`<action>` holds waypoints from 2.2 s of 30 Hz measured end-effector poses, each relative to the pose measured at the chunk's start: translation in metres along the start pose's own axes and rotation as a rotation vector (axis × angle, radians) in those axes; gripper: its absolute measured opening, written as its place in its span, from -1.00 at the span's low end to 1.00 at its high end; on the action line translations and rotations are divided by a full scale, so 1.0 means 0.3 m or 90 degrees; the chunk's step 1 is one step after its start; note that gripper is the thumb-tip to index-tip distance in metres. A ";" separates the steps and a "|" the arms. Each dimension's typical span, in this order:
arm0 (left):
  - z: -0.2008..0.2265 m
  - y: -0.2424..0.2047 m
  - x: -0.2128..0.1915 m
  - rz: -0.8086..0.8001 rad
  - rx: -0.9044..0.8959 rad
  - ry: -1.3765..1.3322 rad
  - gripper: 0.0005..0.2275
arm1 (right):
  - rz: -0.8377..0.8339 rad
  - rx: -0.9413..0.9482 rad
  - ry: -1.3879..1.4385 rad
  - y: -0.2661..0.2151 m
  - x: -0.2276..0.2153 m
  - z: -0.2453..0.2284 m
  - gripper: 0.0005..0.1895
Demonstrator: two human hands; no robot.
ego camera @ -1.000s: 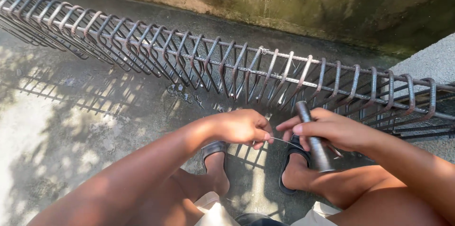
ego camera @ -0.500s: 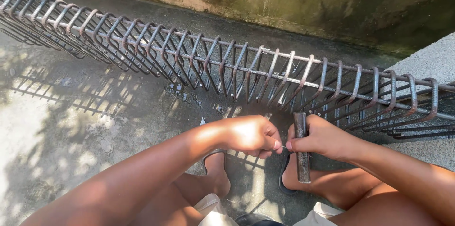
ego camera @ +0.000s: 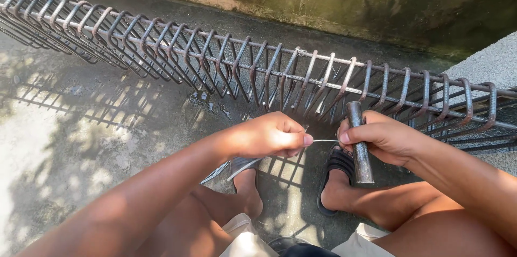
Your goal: Tying steel rebar intersections together using wire and a manual twisting tool
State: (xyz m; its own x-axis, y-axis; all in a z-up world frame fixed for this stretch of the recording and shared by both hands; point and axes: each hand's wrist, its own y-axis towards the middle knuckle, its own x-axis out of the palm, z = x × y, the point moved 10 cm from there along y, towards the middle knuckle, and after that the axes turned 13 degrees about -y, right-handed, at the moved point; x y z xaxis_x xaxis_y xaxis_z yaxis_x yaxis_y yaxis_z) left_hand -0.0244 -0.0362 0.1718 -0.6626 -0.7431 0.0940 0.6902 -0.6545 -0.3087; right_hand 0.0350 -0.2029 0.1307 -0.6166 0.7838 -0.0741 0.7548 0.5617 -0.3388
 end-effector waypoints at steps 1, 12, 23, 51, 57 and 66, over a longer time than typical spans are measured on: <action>0.018 -0.011 0.006 0.000 0.000 -0.001 -0.70 | 0.000 0.001 0.000 -0.004 0.005 -0.008 -0.88; 0.063 -0.002 -0.062 0.140 0.120 -0.084 -0.63 | 0.031 -0.066 -0.153 -0.038 0.075 -0.180 -0.85; 0.169 -0.028 -0.091 0.378 0.372 -0.123 -0.56 | 0.091 -0.162 -0.161 -0.078 0.113 -0.268 -0.85; 0.221 -0.029 -0.076 0.575 0.475 -0.221 -0.54 | 0.091 -0.305 -0.073 -0.086 0.181 -0.290 -0.80; 0.220 -0.043 -0.080 0.581 0.500 -0.219 -0.54 | 0.095 -0.318 -0.041 -0.090 0.193 -0.293 -0.82; 0.220 -0.034 0.020 0.470 0.301 -0.128 -0.63 | 0.256 -0.302 -0.051 -0.098 0.075 -0.281 -0.84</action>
State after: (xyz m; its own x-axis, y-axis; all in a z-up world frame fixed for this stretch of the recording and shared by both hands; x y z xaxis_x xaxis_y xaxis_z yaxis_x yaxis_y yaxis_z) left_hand -0.0163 -0.0432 0.2380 0.0298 -0.9785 0.2039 0.9972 0.0432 0.0618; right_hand 0.0179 -0.1795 0.2181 -0.2645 0.9464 -0.1855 0.9371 0.2976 0.1823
